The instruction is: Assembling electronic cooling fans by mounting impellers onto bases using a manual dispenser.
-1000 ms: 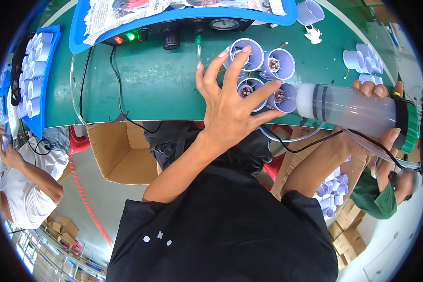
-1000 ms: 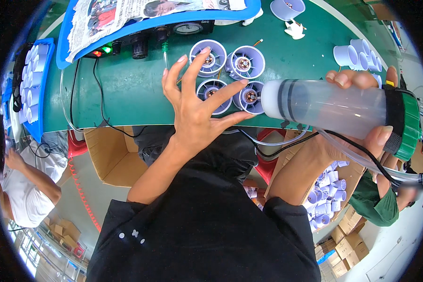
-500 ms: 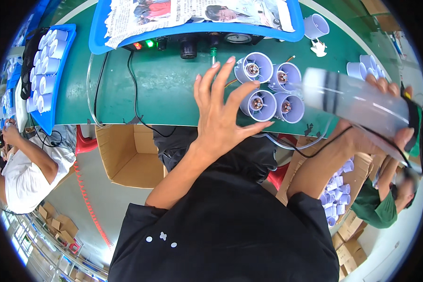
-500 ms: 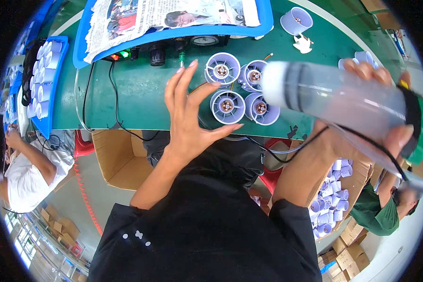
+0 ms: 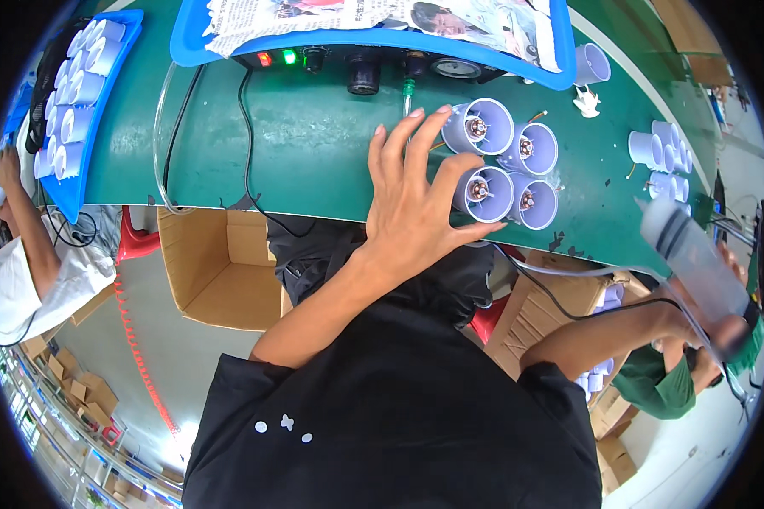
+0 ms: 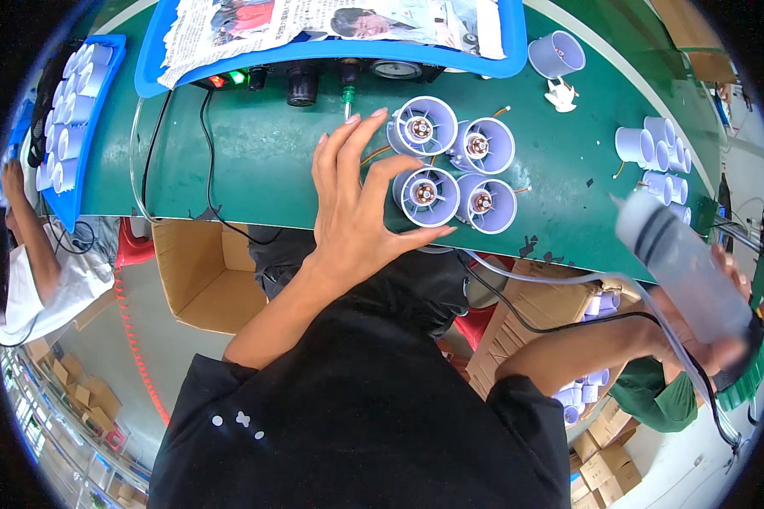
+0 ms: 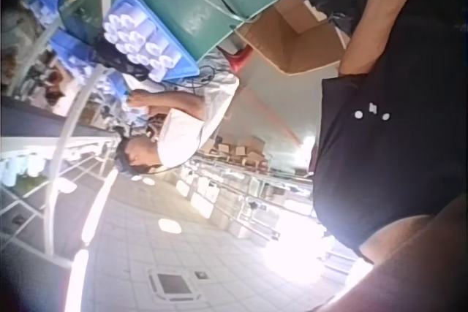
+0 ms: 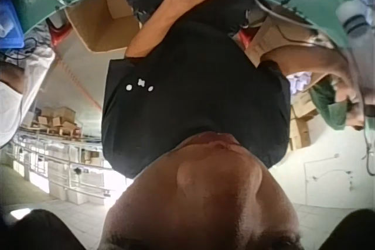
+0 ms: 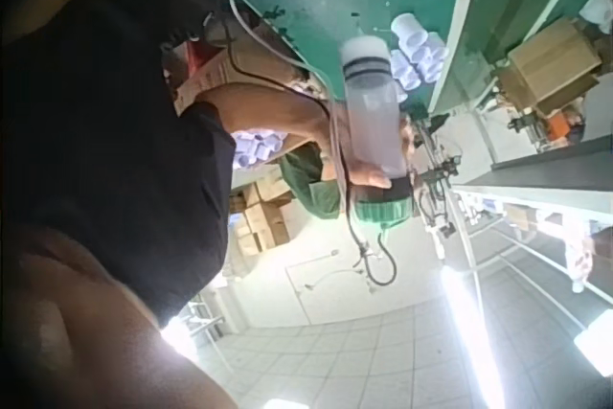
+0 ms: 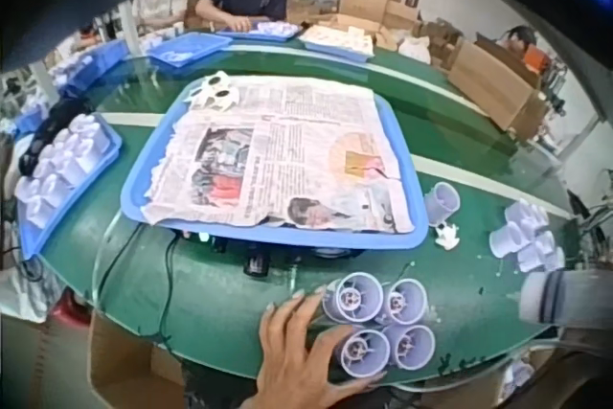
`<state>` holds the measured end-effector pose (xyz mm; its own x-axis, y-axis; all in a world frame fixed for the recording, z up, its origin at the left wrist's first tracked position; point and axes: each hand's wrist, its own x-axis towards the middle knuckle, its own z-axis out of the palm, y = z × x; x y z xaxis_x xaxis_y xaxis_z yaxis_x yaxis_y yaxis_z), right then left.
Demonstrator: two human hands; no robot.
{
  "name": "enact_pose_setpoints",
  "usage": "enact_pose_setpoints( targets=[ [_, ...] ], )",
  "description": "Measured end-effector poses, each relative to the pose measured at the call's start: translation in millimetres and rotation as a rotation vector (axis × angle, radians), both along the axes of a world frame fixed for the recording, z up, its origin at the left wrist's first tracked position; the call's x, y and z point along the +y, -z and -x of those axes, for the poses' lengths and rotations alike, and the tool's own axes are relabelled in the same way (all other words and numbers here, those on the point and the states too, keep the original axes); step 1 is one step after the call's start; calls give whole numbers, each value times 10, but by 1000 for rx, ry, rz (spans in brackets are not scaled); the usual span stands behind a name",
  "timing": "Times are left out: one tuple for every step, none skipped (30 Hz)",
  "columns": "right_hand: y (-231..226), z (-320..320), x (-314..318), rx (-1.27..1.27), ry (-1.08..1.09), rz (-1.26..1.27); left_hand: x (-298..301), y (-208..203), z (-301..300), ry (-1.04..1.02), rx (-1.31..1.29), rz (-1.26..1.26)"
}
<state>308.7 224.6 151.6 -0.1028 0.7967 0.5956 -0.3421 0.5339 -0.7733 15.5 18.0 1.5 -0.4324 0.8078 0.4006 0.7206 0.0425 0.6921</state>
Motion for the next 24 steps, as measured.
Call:
enact_pose_setpoints(
  targets=[
    [-20,3,-29,-146,92,-26,18,4,-17,-1,10,8],
    [-42,8,-50,-290,186,-54,39,4,-32,-1,22,15],
    [41,42,-77,-409,242,-216,55,0,-42,6,16,6],
    [53,191,-165,-718,529,-95,34,-26,-21,14,8,6],
    [36,268,-138,-1037,533,-65,31,-32,-9,29,-7,-1],
    [173,332,-90,-1250,511,-85,16,-26,-11,27,-16,-52],
    [333,505,-112,-1389,525,-114,-15,-12,-5,45,-41,-94],
    [570,621,-101,-1421,412,-82,-83,0,33,48,-51,-125],
    [688,717,-134,-1514,395,-29,-101,-11,69,97,-93,-178],
    [806,781,-135,-1528,375,-26,-138,-29,104,123,-144,-196],
    [891,799,-103,-1551,409,-51,-149,-25,158,149,-188,-219],
    [949,786,-55,-1570,442,-75,-165,-3,172,154,-255,-264],
    [974,750,20,-1580,449,-19,-128,16,160,141,-398,-349],
    [998,693,99,-1575,443,-60,-106,52,116,113,-591,-401],
    [1011,654,150,-1575,439,-96,-106,61,110,91,-789,-449],
    [951,695,167,-1591,388,22,-156,17,219,55,-566,-343],
    [944,703,185,-1568,373,-23,-189,29,271,33,-544,-299],
    [942,703,205,-1546,359,-69,-227,77,313,9,-524,-256],
    [958,685,233,-1477,301,5,-249,105,310,-9,-546,-270],
    [953,671,233,-1439,289,35,-225,100,274,-47,-636,-353],
    [944,653,226,-1402,275,64,-231,86,275,-34,-586,-325],
    [899,673,212,-1482,387,-3,-241,49,278,-24,-534,-291],
    [857,709,192,-1445,453,-95,-237,1,285,-22,-530,-268],
    [802,758,178,-1403,518,-185,-238,-27,291,-34,-523,-240]
  ],
)
